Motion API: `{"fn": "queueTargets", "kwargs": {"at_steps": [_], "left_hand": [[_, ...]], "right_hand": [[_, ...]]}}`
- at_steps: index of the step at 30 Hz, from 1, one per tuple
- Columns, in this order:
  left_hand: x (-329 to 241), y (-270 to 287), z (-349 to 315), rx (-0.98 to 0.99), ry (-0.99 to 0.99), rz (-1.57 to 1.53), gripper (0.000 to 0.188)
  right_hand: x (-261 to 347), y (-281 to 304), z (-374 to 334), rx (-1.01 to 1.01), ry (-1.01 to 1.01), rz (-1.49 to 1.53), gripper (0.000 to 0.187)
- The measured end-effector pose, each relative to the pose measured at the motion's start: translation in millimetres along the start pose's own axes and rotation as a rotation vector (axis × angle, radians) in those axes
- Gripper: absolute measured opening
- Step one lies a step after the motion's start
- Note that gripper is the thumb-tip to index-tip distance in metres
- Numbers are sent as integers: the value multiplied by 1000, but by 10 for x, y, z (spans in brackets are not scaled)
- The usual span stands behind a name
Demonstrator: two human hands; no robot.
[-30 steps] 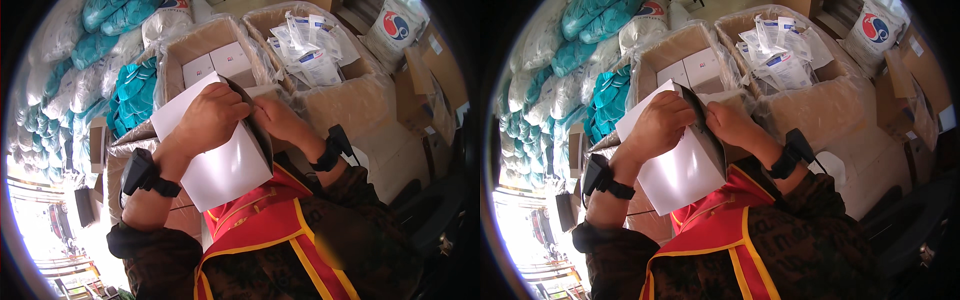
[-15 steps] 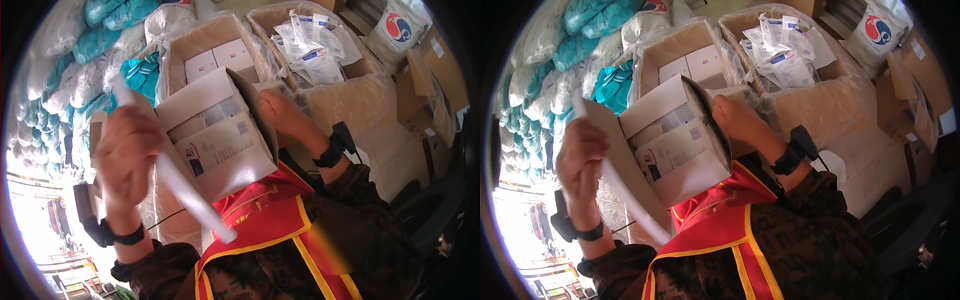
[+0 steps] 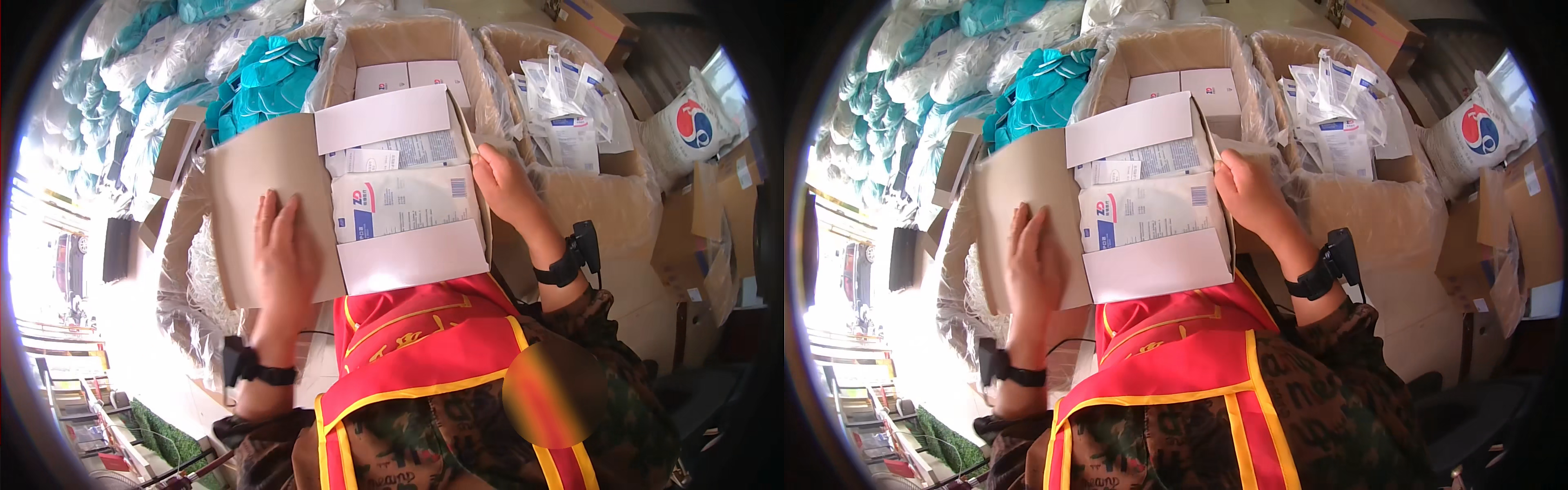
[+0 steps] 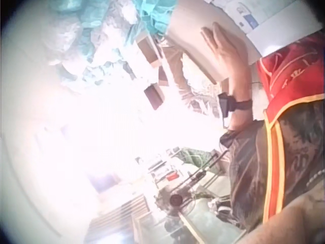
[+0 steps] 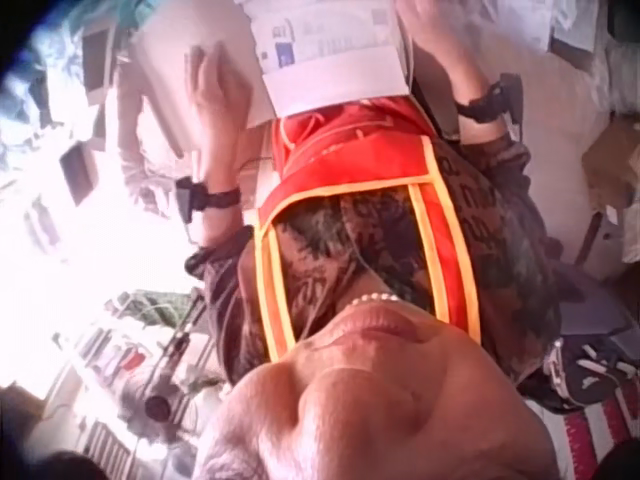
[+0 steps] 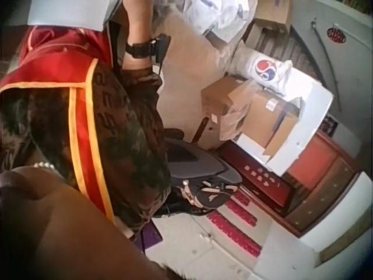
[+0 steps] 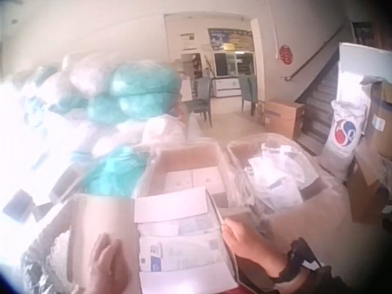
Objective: The recorder is packing teal face masks into small cardboard boxes and then placing the boxes into larger shipping containers.
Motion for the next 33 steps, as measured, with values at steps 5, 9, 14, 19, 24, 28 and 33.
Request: {"fn": "queueTargets", "kwargs": {"at_steps": [5, 9, 14, 19, 24, 28, 33], "left_hand": [[-116, -647, -45, 190, 417, -781, 48], [-201, -594, 45, 170, 360, -698, 34], [-124, -663, -31, 133, 444, -731, 32], [-126, -772, -108, 91, 510, -1054, 43], [81, -527, 166, -16, 346, -678, 37], [-150, -166, 511, -22, 140, -578, 24], [-620, -209, 1137, -139, -427, -319, 28]], "right_hand": [[-14, -2, -17, -22, 33, 18, 21], [-57, 27, -43, -54, 28, 15, 23], [-40, 159, 80, -49, 17, 98, 20], [383, 304, 644, -121, 590, -352, 47], [174, 155, 941, 76, 592, -325, 51], [147, 255, 1083, 55, 433, -131, 31], [-192, 212, 1633, 138, -38, 257, 41]]}}
Point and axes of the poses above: each hand's wrist, its own z-axis towards the middle knuckle, its own y-axis out of the back of the hand, x = y × z, the point moved 2 cm from there along z, towards the middle knuckle, and after that the axes turned 10 degrees about y, right-handed, at the moved point
